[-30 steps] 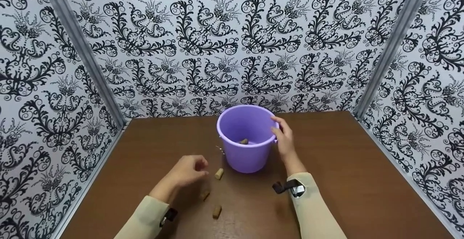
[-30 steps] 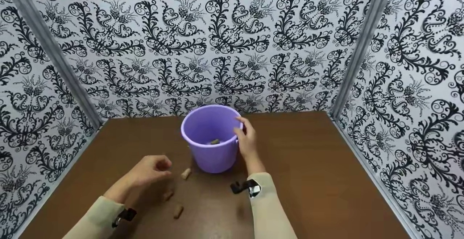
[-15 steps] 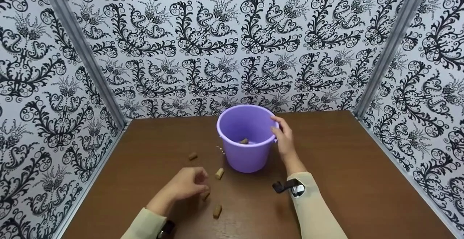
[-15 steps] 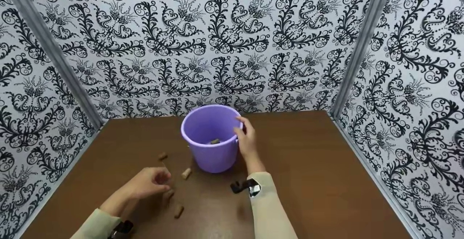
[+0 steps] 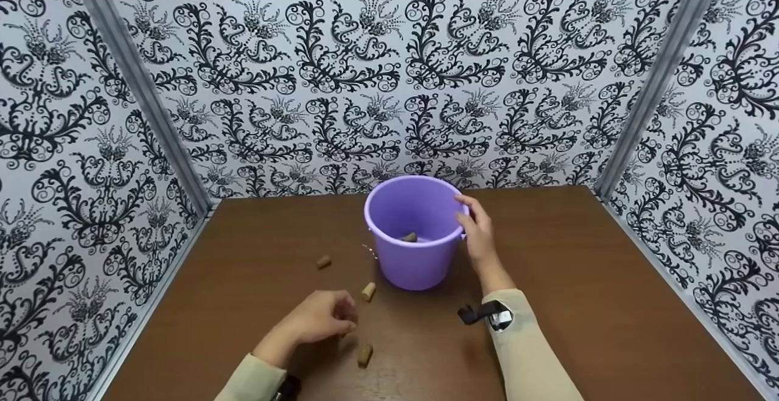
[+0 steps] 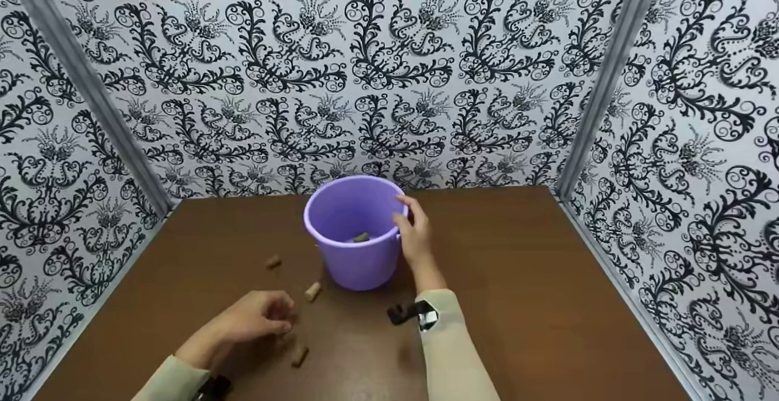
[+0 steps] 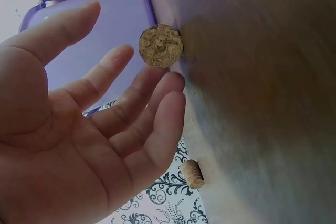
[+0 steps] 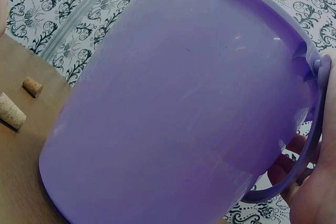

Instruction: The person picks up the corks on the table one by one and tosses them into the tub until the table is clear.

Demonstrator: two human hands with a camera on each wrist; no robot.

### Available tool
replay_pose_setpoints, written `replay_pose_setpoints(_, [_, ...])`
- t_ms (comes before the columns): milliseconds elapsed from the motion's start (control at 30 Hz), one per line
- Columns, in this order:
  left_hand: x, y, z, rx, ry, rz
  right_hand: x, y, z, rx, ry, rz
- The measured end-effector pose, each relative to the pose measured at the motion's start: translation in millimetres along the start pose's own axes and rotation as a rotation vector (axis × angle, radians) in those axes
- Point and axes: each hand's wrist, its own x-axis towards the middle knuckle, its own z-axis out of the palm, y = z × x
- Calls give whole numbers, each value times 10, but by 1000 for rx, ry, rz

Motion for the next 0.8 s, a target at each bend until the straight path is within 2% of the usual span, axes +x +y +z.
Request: replay_pose_setpoints(800, [9,9,67,61,-19,30,1,-4,-20,10,-9,-2])
